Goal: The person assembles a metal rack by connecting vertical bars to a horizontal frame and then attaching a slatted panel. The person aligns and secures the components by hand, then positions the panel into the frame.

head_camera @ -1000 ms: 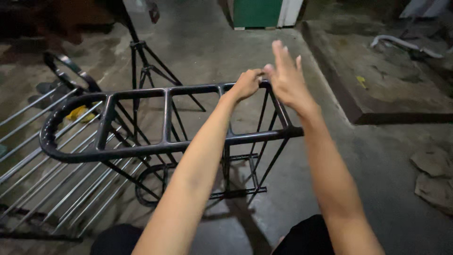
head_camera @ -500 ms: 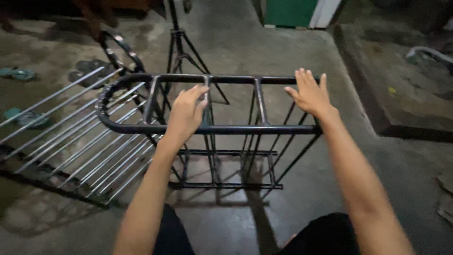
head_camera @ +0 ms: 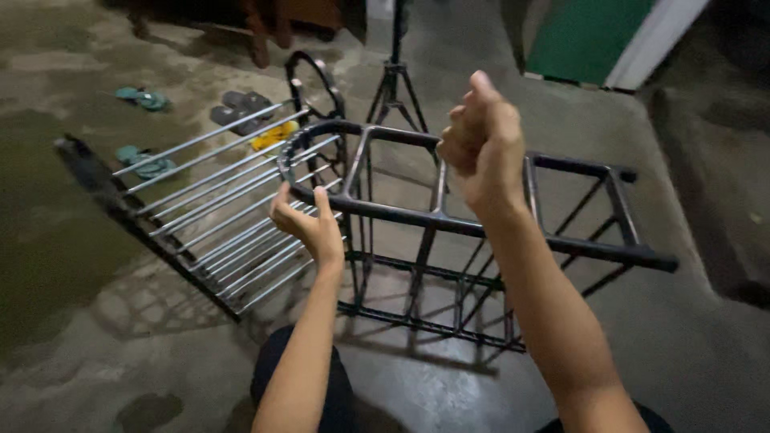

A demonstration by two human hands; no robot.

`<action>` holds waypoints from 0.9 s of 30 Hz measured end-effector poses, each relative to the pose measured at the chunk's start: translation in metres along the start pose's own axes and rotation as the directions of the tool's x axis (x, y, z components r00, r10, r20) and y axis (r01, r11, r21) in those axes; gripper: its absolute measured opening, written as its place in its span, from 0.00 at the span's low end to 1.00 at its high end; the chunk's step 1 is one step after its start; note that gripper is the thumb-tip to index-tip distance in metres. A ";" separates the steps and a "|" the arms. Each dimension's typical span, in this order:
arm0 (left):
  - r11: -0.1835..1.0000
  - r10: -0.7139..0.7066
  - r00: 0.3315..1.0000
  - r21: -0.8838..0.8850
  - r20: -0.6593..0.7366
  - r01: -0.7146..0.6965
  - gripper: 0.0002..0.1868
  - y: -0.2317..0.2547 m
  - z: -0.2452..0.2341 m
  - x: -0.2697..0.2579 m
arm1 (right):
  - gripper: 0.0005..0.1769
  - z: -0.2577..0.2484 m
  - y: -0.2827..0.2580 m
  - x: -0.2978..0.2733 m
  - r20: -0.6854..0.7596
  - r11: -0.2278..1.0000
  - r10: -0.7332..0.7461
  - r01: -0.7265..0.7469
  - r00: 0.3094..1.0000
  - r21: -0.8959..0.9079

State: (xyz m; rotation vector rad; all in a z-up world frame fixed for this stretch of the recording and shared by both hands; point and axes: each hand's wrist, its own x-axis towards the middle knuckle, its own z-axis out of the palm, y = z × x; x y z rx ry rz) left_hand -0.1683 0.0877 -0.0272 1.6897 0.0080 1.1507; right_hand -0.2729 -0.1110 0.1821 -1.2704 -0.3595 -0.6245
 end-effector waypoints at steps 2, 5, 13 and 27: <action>0.950 -0.259 0.965 -0.167 0.042 0.262 0.36 -0.022 0.010 0.002 | 0.29 0.007 0.028 0.000 0.032 0.998 0.060 -0.060 0.998 0.008; 0.764 -0.469 0.860 -0.398 0.199 0.508 0.40 -0.040 0.014 0.006 | 0.28 0.008 0.082 -0.008 0.006 0.978 0.209 -0.209 0.978 -0.018; 0.669 -0.470 0.813 -0.461 0.344 0.583 0.39 -0.022 -0.009 0.020 | 0.29 0.017 0.121 -0.011 -0.036 0.932 0.312 -0.313 0.949 -0.185; 0.766 -0.324 0.887 -0.460 0.327 0.450 0.37 -0.024 -0.007 0.026 | 0.26 0.134 0.184 0.022 0.045 0.950 0.234 -0.219 0.971 -0.223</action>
